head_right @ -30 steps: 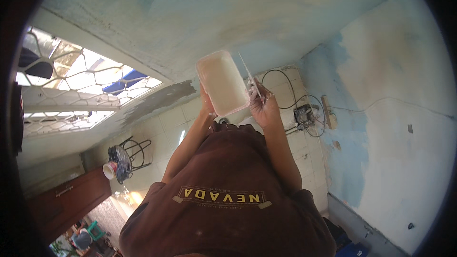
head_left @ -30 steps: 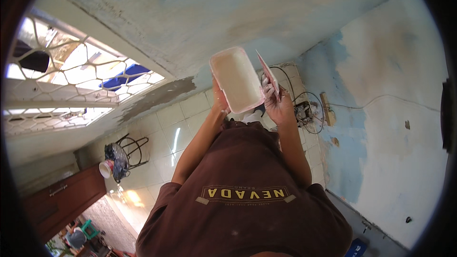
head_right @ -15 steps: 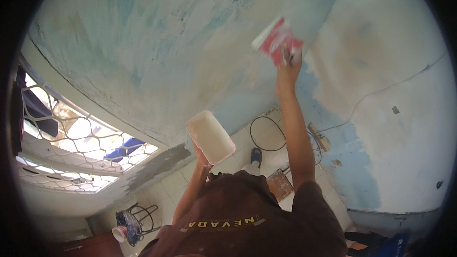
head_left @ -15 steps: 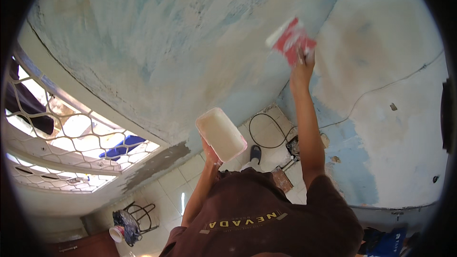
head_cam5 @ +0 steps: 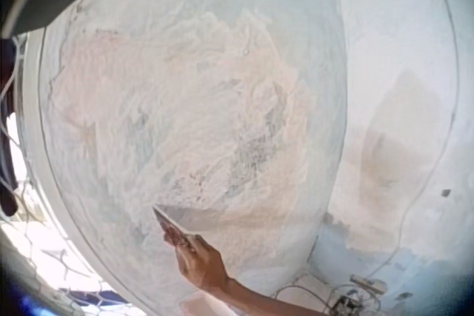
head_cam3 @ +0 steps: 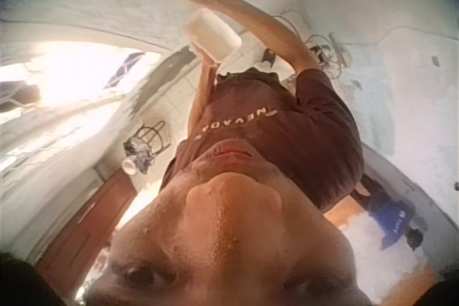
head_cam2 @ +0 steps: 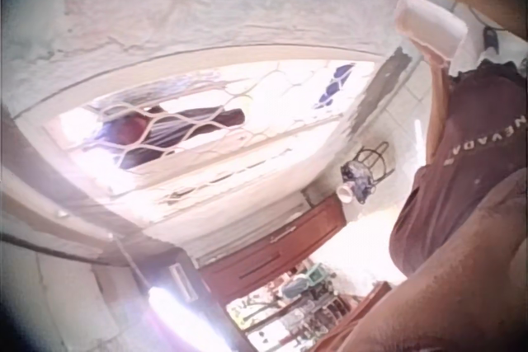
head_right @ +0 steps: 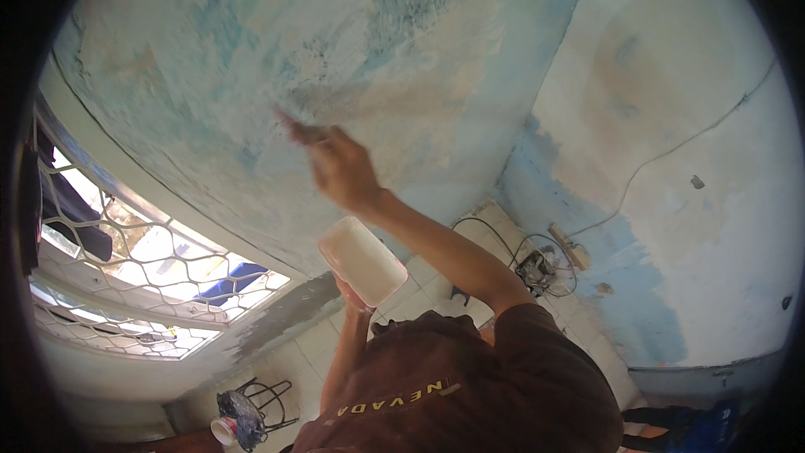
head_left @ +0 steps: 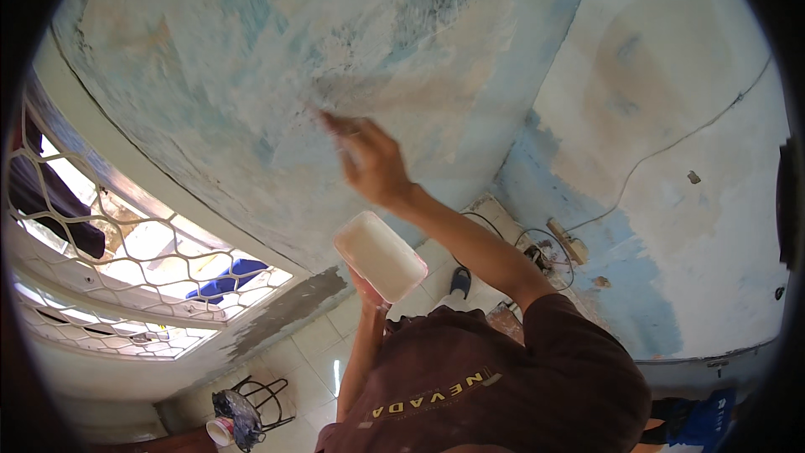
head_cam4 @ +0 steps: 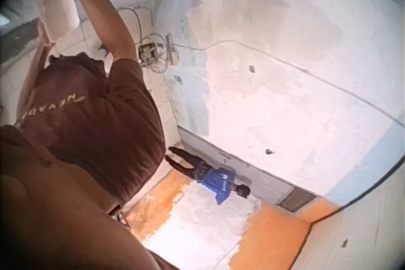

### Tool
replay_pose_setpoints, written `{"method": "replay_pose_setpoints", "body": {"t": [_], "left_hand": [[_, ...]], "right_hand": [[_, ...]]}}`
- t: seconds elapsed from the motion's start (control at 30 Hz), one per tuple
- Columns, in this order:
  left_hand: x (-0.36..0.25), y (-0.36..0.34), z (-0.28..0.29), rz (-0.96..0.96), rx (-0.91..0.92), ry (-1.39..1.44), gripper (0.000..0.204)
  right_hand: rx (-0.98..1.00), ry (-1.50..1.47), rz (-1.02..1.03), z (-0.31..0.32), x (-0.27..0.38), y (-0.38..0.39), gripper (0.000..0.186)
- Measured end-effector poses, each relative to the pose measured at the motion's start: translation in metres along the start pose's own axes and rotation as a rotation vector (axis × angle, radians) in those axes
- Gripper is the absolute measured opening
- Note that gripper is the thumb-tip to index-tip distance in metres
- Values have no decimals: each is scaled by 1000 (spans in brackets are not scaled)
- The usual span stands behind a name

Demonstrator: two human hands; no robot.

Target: The person applies plaster or wall putty to a ceiling and upper wall area using a plastic spreader while holding a container of the material.

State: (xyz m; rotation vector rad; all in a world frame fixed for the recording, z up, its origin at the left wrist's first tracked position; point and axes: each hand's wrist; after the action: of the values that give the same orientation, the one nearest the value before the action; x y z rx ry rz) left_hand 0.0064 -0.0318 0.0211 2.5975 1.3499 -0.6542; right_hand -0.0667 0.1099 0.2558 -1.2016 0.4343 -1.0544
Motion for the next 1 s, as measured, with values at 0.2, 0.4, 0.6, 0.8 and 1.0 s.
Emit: {"method": "replay_pose_setpoints", "body": {"t": [0.2, 0.4, 0.6, 0.8, 1.0], "left_hand": [[0, 6, 21, -4, -78, 95, 61], [5, 1, 8, -129, -44, -183, 60], [9, -3, 0, 16, -87, 30, 54], [12, -3, 14, -17, -54, 80, 63], [13, -9, 18, 29, -119, 179, 63]], "right_hand": [[-449, 518, -530, 124, -146, -51, 31], [-264, 539, -8, -11, -85, -22, 51], [45, 71, -36, 4, -27, 48, 44], [-544, 437, -253, 108, -136, -68, 31], [-133, 457, -44, -51, -47, 20, 32]]}}
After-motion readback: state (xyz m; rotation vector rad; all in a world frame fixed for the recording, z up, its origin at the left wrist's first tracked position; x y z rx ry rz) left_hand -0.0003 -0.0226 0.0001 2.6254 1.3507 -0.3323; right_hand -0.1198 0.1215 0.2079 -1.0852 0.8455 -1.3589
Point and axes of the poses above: each hand's wrist, its own y-axis away from the middle knuckle, its own z-axis out of the back of the hand, x = y × z, and after that the axes turned 4 degrees about x, right-handed
